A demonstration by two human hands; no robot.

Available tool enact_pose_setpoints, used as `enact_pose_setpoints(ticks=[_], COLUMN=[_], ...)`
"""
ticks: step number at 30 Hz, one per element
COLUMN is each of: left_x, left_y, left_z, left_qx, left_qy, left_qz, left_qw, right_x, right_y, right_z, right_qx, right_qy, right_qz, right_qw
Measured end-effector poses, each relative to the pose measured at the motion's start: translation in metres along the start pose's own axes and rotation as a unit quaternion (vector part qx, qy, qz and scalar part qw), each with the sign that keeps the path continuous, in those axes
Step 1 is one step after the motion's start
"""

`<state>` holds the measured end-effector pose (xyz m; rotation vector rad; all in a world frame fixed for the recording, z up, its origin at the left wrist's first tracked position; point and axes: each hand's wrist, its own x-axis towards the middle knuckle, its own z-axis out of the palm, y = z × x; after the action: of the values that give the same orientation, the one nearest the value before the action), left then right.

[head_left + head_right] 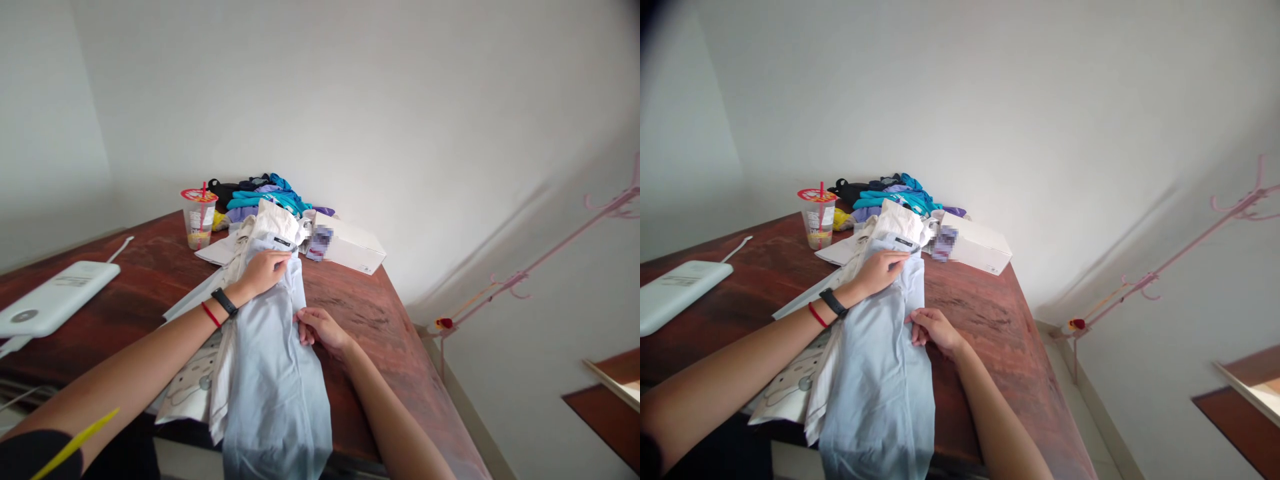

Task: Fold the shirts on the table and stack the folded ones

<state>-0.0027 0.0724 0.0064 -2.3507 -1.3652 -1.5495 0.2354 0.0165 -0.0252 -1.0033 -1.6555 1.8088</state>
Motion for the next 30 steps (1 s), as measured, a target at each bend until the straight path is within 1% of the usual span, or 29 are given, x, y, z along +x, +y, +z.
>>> enact_pose_setpoints(ticks=[3,5,8,10,12,14,15,17,20,22,23,25,27,28,30], left_x=[0.005,0.009,0.016,0.02,0.021,0.019,0.017,0.012,0.004,-0.002,-0.006,-0.013,-0.018,-0.02,-0.021], left_y=[0.014,0.02,0.017,0.009,-0.001,-0.01,-0.013,-0.013,-0.001,0.014,0.022,0.036,0.043,0.044,0.041], left_z=[-0.014,-0.025,-0.04,-0.046,-0.048,-0.045,-0.041,-0.033,-0.02,-0.013,-0.009,-0.003,0.001,0.003,0.004], left_qx=[-0.006,-0.016,-0.056,-0.087,-0.105,-0.108,-0.103,-0.075,-0.033,-0.034,-0.041,-0.049,-0.045,-0.039,-0.019], left_qy=[0.065,0.108,0.16,0.16,0.134,0.096,0.077,0.031,-0.026,-0.061,-0.087,-0.162,-0.227,-0.244,-0.243], left_qz=[-0.023,-0.031,-0.049,-0.079,-0.108,-0.116,-0.11,-0.072,0.023,0.06,0.07,0.096,0.123,0.129,0.115], left_qw=[0.998,0.994,0.984,0.98,0.98,0.983,0.986,0.994,0.999,0.996,0.993,0.981,0.965,0.96,0.963], right_x=[0.0,0.0,-0.001,-0.002,-0.002,-0.002,-0.001,-0.001,-0.003,-0.007,-0.009,-0.014,-0.017,-0.018,-0.019], right_y=[0.001,0.001,-0.002,-0.003,-0.003,-0.003,-0.002,-0.001,-0.001,-0.001,-0.002,-0.004,-0.007,-0.008,-0.009], right_z=[0.0,0.0,0.001,0.002,0.003,0.004,0.004,0.004,0.001,-0.001,-0.003,-0.004,-0.005,-0.004,-0.003], right_qx=[0.001,-0.001,-0.005,-0.004,0.0,0.003,0.003,0.003,-0.005,-0.018,-0.024,-0.038,-0.051,-0.057,-0.063], right_qy=[0.001,0.0,0.002,0.005,0.008,0.007,0.007,0.009,0.002,-0.021,-0.037,-0.067,-0.093,-0.107,-0.141], right_qz=[0.0,0.004,0.005,0.007,0.009,0.01,0.01,0.007,-0.002,-0.005,-0.006,-0.008,-0.019,-0.025,-0.036], right_qw=[1.0,1.0,1.0,1.0,1.0,1.0,1.0,1.0,1.0,1.0,0.999,0.997,0.994,0.992,0.987])
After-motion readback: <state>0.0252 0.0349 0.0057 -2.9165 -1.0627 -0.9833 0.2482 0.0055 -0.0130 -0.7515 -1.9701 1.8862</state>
